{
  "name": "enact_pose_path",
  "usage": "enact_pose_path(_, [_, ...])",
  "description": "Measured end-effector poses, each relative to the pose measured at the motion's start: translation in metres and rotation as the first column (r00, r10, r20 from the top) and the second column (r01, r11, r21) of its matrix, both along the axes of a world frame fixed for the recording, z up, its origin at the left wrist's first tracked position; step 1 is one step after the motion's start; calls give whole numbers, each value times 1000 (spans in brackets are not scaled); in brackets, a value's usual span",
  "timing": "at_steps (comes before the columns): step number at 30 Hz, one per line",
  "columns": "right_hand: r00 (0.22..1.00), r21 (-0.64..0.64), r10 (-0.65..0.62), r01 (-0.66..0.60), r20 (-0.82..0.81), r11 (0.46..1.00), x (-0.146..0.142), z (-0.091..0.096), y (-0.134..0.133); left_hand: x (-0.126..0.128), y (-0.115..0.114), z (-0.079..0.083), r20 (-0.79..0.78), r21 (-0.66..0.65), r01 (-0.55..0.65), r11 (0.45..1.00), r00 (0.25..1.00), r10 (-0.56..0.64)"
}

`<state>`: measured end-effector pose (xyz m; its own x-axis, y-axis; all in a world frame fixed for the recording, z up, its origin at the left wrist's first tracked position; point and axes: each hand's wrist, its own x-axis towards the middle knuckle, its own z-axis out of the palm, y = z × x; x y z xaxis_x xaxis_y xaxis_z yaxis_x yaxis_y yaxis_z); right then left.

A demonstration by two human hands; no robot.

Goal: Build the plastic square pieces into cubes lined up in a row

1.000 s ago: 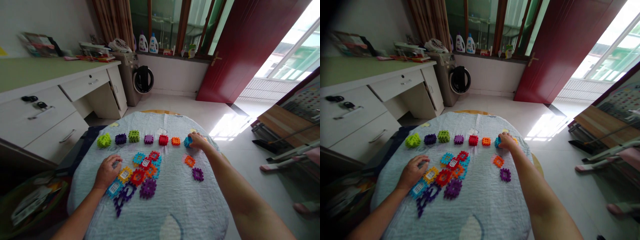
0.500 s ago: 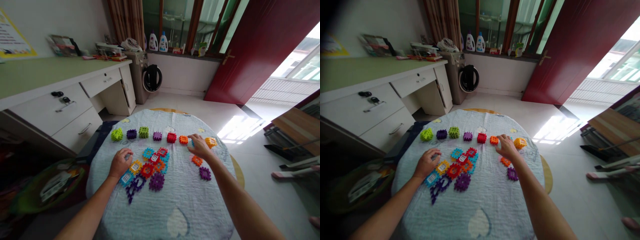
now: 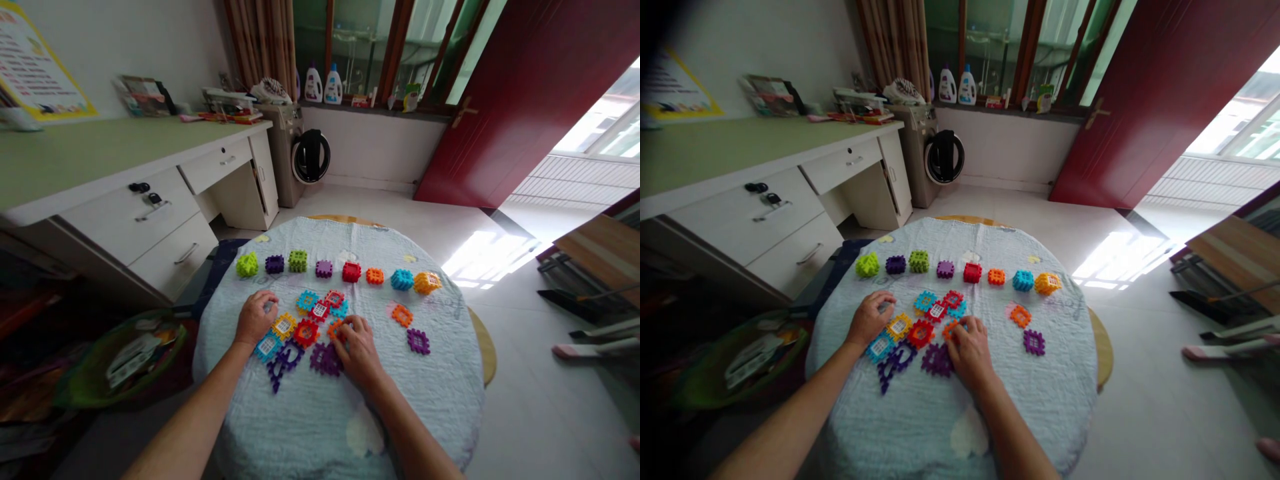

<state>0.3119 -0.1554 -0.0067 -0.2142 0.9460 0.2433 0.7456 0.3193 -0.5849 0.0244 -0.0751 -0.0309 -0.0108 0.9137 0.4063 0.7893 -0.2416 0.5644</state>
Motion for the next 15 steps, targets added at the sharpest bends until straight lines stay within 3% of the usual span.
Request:
enact_pose_path(6, [995,27,-105,105,2,994,4,2,11,1,0,0,13,-4,-3,1000,1000,3])
enact_pose_path(11, [996,-36,-10,13,84,999,-26,22,33,0,-1,0,18,1,-2,1000,1000,2])
enact_pose_path(15, [992,-64,13,-5,128,998,-54,27,57,1,-1,1,14,4,0,1000,1000,0])
